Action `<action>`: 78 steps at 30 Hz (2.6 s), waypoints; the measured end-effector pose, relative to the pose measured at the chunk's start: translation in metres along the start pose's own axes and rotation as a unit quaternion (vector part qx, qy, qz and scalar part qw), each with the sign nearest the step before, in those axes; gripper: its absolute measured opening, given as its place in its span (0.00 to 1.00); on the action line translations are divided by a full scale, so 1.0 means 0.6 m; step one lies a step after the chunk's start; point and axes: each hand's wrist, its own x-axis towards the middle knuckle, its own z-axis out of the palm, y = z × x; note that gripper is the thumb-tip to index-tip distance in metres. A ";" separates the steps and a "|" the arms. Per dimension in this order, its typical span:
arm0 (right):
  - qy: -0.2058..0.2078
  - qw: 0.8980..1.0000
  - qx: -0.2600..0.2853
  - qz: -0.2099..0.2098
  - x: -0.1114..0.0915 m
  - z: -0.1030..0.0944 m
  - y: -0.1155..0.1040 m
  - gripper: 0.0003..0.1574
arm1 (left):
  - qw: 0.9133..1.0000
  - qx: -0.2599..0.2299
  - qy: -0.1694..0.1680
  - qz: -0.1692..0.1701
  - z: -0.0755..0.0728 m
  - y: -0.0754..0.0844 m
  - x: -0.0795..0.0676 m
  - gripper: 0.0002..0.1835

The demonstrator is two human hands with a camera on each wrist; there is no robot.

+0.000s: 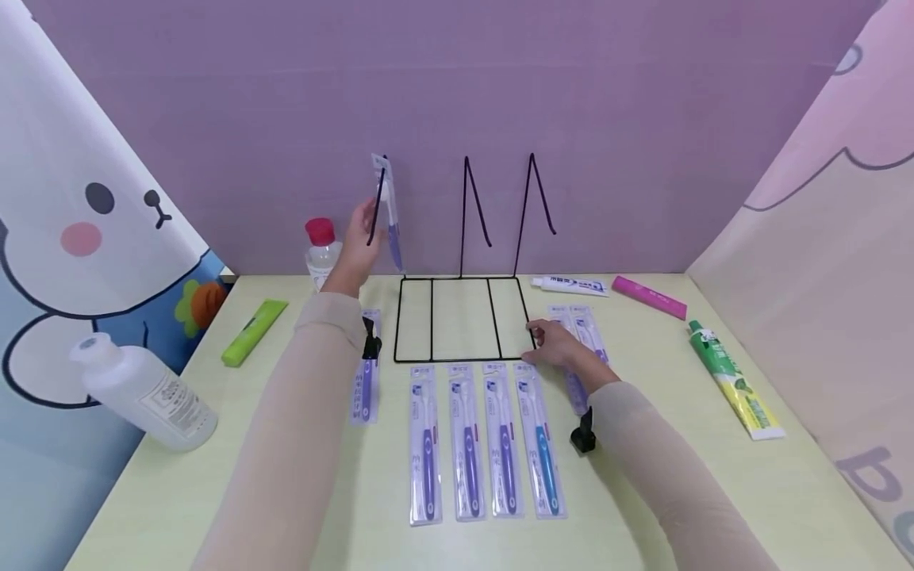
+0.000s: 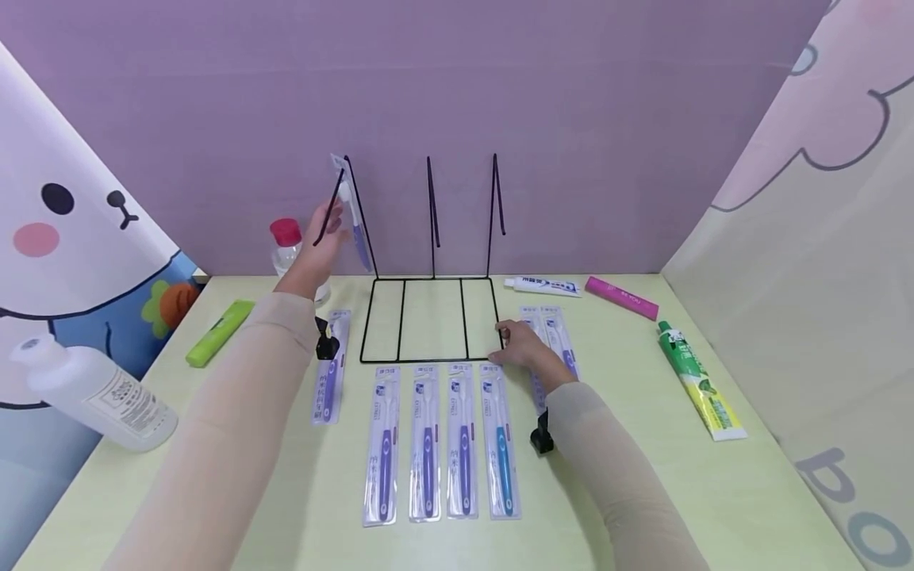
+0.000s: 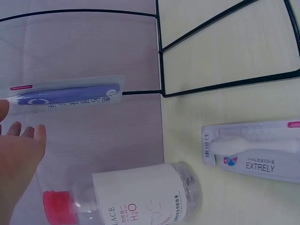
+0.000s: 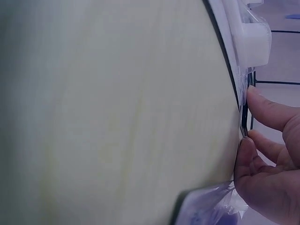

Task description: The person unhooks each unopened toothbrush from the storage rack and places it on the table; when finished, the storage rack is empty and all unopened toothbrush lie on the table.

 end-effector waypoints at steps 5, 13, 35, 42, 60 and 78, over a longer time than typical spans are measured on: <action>-0.003 1.000 -0.005 -0.006 0.000 0.002 0.002 0.43 | 1.000 -0.014 0.007 0.013 0.001 0.000 -0.001 0.27; -0.003 1.000 -0.002 0.000 -0.002 0.001 0.001 0.43 | 0.997 -0.046 0.062 -0.013 0.011 -0.024 -0.002 0.27; -0.002 1.000 -0.002 0.013 -0.006 0.002 -0.004 0.42 | 0.997 -0.061 0.042 0.006 0.020 -0.019 -0.022 0.22; -0.005 1.000 -0.006 0.004 -0.005 0.003 -0.008 0.42 | 0.997 -0.065 0.033 -0.003 0.013 -0.040 -0.049 0.23; -0.010 1.000 0.003 0.006 -0.002 0.005 -0.008 0.43 | 0.985 0.023 0.042 -0.163 -0.106 -0.113 -0.176 0.26; -0.008 1.000 0.004 0.010 -0.001 0.004 -0.003 0.42 | 0.955 0.037 -0.026 -0.294 -0.149 -0.188 -0.224 0.31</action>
